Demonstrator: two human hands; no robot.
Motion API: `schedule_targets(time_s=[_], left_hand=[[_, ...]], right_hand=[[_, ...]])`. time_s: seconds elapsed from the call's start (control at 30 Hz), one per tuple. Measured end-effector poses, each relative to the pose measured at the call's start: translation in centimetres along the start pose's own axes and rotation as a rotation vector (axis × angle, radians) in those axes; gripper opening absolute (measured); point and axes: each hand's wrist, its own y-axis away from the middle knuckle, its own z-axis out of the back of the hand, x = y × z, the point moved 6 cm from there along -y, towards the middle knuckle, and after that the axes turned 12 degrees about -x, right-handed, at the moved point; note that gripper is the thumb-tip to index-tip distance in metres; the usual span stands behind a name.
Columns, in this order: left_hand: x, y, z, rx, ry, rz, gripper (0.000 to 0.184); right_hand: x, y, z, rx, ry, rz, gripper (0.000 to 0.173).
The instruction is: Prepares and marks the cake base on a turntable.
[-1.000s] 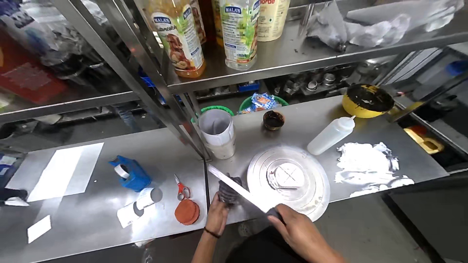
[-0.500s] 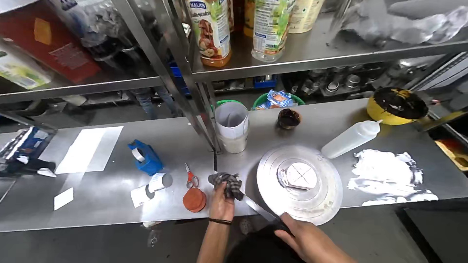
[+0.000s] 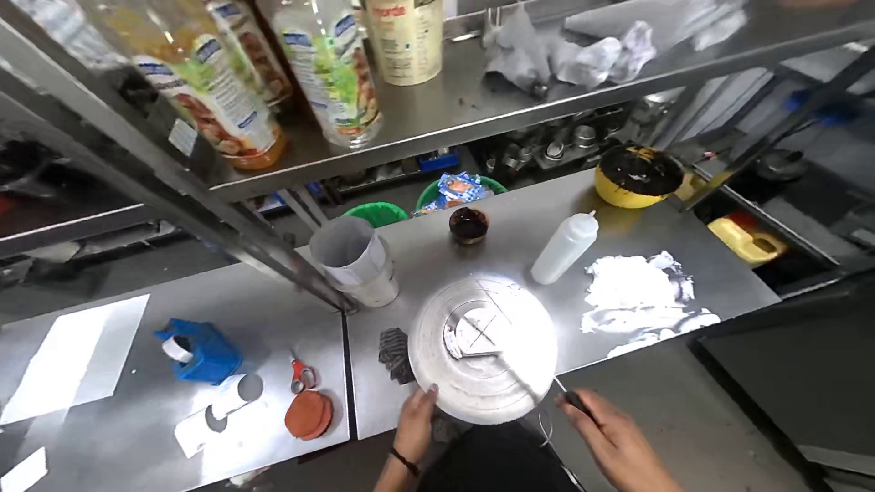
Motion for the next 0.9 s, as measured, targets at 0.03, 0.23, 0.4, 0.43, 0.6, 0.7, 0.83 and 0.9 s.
schedule_targets(time_s=[0.03,0.23,0.4,0.43,0.6,0.7,0.83,0.9], left_hand=[[0.1,1.2,-1.2,0.007,0.047,0.039,0.033],[1.2,3.2,-2.1,0.211,-0.073,0.116,0.034],[0.8,3.0,-1.9,-0.002,0.058,0.128,0.031],[0.8,3.0,-1.8,-0.028,0.078,0.125,0.029],[1.0,3.4,-2.2,-0.036,0.119,0.120,0.026],[1.3,3.5,-2.3,-0.033,0.125,0.115,0.026],[1.1,3.4,-2.3,-0.039,0.133,0.115,0.026],[1.1,3.4,-2.2,-0.044,0.127,0.113,0.026]], right_hand=[[-0.4,-0.4,-0.4,-0.016,0.046,-0.014,0.045],[-2.1,-2.4,-1.8,0.156,0.086,-0.124,0.046],[-2.2,-4.3,-1.9,0.151,0.186,-0.029,0.045],[-2.2,-4.7,-1.9,0.144,0.219,-0.001,0.047],[-1.8,-5.7,-2.2,0.168,0.292,0.062,0.049],[-1.9,-6.0,-2.5,0.188,0.330,0.067,0.049],[-2.0,-6.0,-2.6,0.194,0.350,0.076,0.050],[-2.1,-5.9,-2.6,0.187,0.349,0.079,0.050]])
